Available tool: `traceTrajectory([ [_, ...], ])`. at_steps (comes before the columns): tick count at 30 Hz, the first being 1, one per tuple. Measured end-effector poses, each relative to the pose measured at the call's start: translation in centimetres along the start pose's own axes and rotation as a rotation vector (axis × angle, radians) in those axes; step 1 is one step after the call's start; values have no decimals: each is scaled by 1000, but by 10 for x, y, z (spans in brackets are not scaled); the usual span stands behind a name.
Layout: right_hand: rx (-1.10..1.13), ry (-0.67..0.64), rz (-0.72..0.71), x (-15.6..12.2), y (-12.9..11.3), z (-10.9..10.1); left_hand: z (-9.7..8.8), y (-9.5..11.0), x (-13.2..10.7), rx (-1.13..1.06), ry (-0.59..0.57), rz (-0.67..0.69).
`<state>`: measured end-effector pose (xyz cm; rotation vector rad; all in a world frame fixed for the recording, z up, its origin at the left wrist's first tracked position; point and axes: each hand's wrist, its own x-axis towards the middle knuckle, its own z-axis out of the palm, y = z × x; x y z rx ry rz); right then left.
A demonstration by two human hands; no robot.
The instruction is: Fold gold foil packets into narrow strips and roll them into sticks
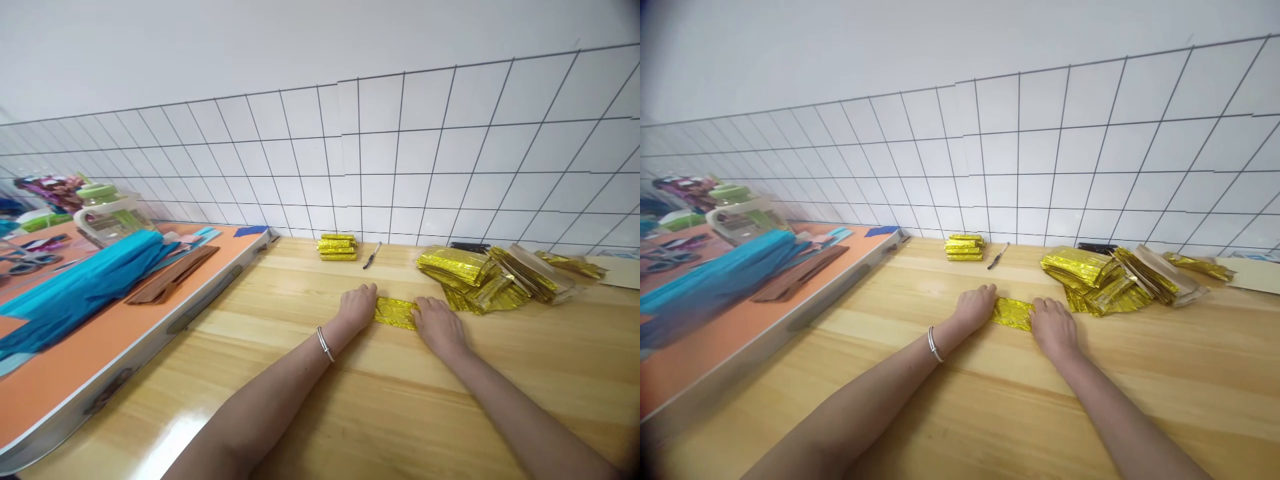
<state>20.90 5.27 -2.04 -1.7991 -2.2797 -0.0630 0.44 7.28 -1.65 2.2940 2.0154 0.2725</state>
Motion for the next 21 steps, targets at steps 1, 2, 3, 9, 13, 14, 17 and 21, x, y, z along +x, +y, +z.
traceTrajectory([
  [1, 7, 20, -21, 1, 2, 0, 0, 1, -1, -4, 10, 12],
  [2, 16, 37, -41, 2, 4, 1, -1, 1, -1, -10, 19, 26],
  [3, 29, 48, -58, 3, 6, 2, -1, 1, 0, -17, 25, 44],
  [9, 136, 66, -118, 14, 21, 7, -4, -16, 15, -118, -13, 147],
  [13, 209, 69, -144, 18, 26, 8, -4, -29, 22, -202, -48, 199],
  [14, 226, 72, -150, 18, 26, 9, -3, -30, 22, -224, -44, 211],
  [17, 276, 80, -173, 15, 24, 10, -2, -31, 17, -300, -13, 252],
  [21, 336, 120, -200, 8, 24, 8, -6, -31, 6, -419, 31, 282],
])
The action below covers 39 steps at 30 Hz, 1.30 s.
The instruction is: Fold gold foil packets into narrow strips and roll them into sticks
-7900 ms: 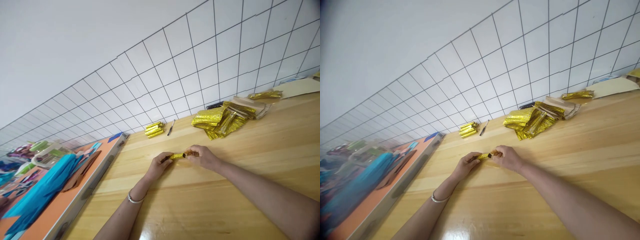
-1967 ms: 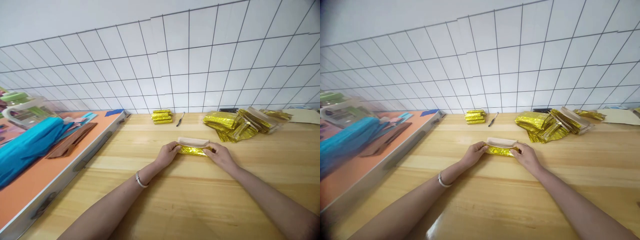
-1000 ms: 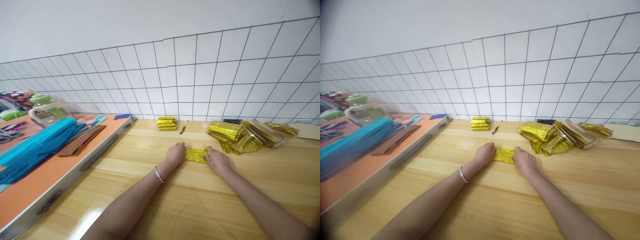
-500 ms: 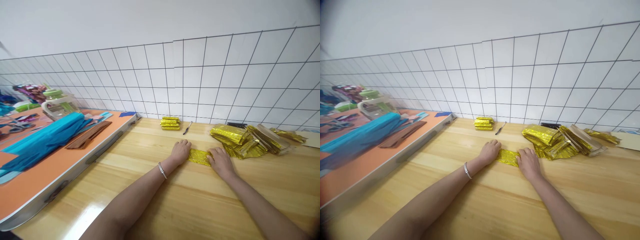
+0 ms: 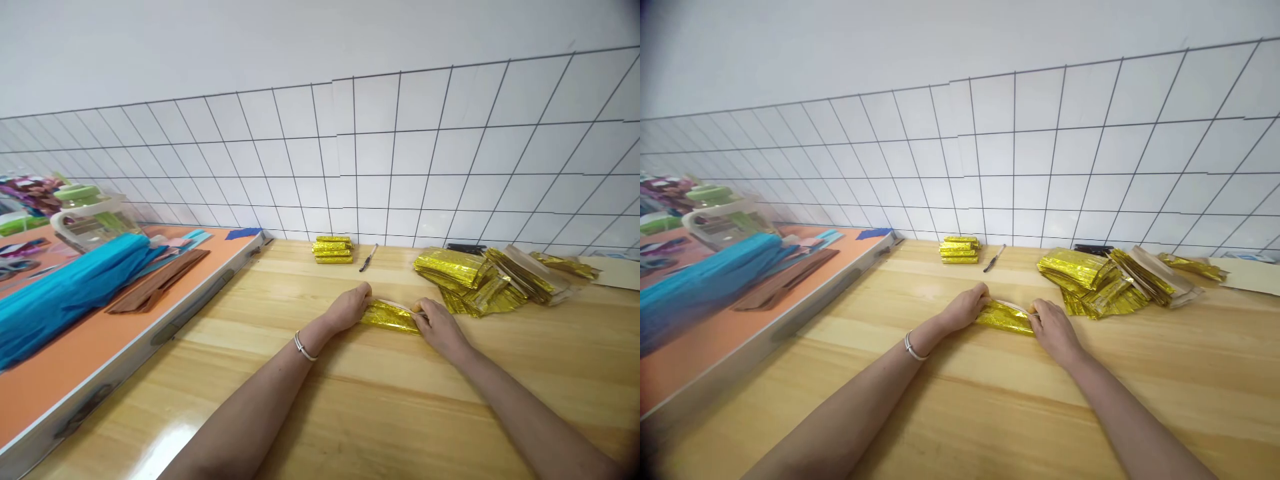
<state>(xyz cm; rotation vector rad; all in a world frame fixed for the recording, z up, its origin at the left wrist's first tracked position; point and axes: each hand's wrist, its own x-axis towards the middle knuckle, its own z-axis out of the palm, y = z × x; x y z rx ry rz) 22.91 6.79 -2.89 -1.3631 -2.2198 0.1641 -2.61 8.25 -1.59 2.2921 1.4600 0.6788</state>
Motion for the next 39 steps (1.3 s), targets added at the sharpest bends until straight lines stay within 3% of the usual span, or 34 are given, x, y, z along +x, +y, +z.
traceTrajectory([
  [9, 137, 224, -66, -3, 0, -17, -12, 9, -5, -265, 89, 135],
  [20, 495, 193, 198, -5, -1, -15, -1, 4, 1, -687, 210, 61],
  [29, 530, 167, 233, -6, -3, -20, 8, -1, 3, -868, 221, 12],
  [39, 520, 181, 258, -5, 4, -14, 6, 4, 2, -894, 258, -22],
])
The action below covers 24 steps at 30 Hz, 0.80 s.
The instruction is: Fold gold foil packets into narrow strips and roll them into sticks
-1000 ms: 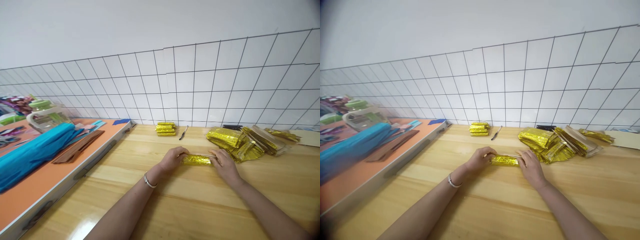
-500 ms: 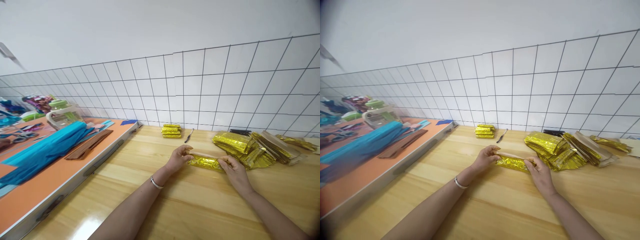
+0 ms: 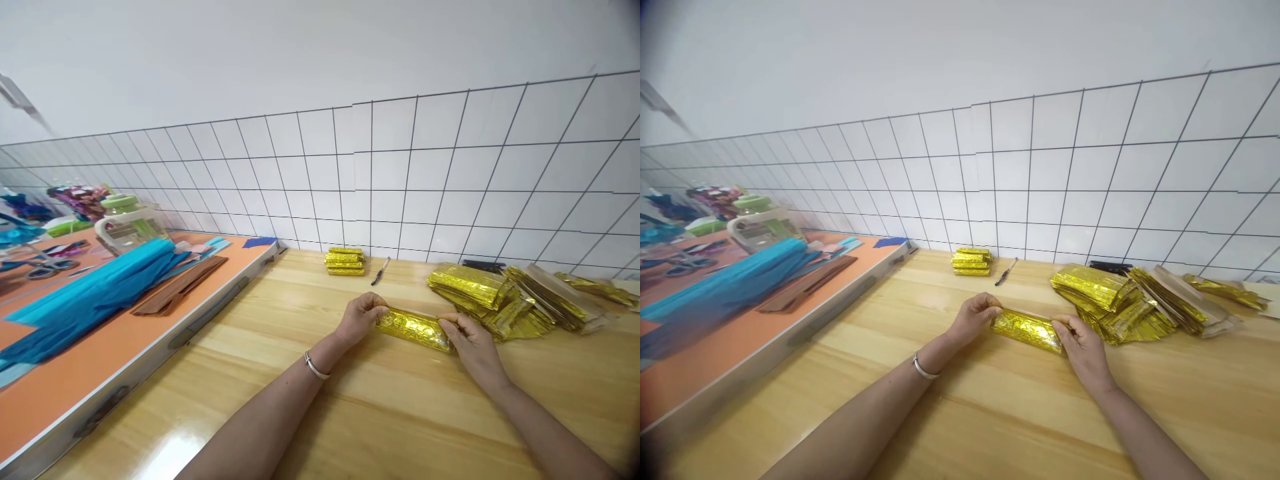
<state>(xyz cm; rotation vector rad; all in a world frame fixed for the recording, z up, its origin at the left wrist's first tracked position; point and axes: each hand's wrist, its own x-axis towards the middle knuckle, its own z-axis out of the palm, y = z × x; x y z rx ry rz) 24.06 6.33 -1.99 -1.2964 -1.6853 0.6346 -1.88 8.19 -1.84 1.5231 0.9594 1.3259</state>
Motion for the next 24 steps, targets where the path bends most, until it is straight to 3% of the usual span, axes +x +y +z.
traceTrajectory([
  [13, -56, 149, -139, -10, -22, 6, 4, 0, -4, 21, 165, -29],
  [24, -16, 109, -84, -10, -22, 2, 3, -4, -4, 102, 163, -34],
])
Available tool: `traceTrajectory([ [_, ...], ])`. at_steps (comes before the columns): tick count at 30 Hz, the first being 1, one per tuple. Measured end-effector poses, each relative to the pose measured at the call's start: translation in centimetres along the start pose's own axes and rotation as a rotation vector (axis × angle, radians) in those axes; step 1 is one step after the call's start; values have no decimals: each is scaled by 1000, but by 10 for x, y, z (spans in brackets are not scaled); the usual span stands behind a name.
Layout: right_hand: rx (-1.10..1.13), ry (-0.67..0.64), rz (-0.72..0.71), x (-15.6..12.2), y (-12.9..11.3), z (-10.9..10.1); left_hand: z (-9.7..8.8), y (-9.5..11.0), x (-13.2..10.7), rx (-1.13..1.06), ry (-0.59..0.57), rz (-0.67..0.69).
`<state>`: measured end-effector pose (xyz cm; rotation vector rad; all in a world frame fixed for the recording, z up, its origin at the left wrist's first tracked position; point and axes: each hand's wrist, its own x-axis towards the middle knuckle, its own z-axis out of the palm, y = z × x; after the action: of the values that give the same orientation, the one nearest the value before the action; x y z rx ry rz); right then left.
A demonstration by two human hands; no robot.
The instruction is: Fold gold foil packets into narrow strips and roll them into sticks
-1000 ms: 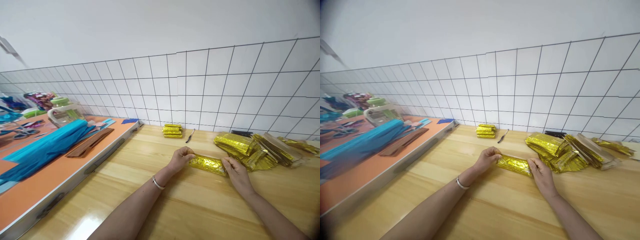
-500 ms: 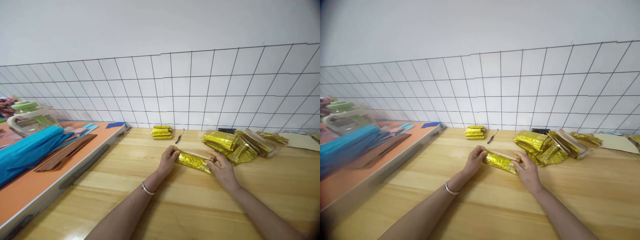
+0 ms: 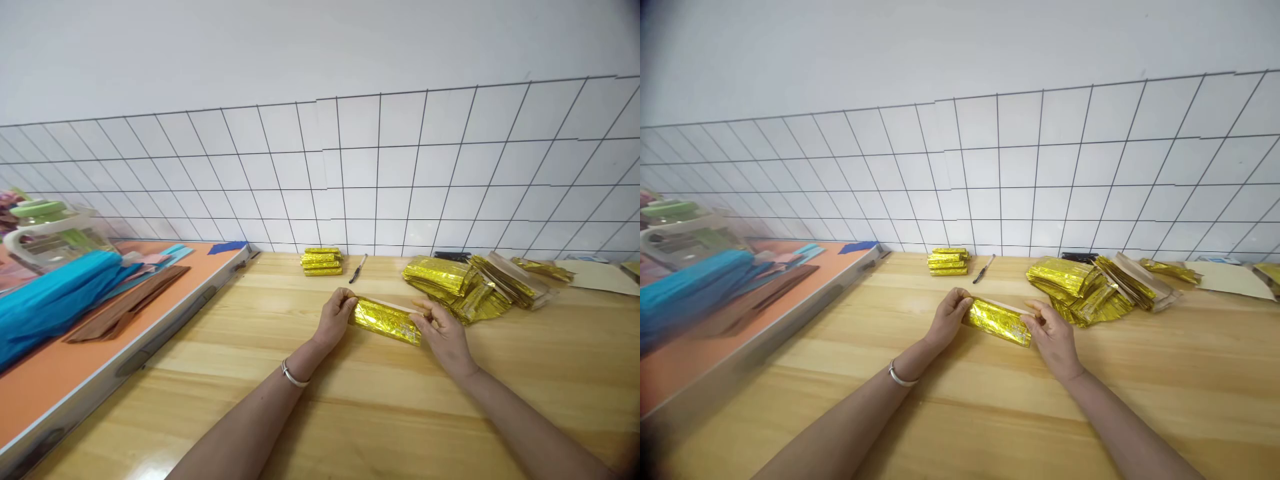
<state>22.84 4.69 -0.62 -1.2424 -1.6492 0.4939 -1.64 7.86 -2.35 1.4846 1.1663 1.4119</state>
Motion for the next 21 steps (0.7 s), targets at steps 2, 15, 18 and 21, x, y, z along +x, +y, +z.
traceTrajectory([
  [2, 14, 0, -2, 0, -1, 0, 0, 0, 0, 11, 0, 4],
  [15, 68, -56, 4, 0, 6, 0, 1, 3, -2, 144, 11, 72],
  [18, 55, -68, -2, 0, 5, 2, 1, 3, -2, 212, 34, 92],
  [21, -72, -81, -29, 3, 10, 5, 0, 1, -1, 310, 42, 102],
])
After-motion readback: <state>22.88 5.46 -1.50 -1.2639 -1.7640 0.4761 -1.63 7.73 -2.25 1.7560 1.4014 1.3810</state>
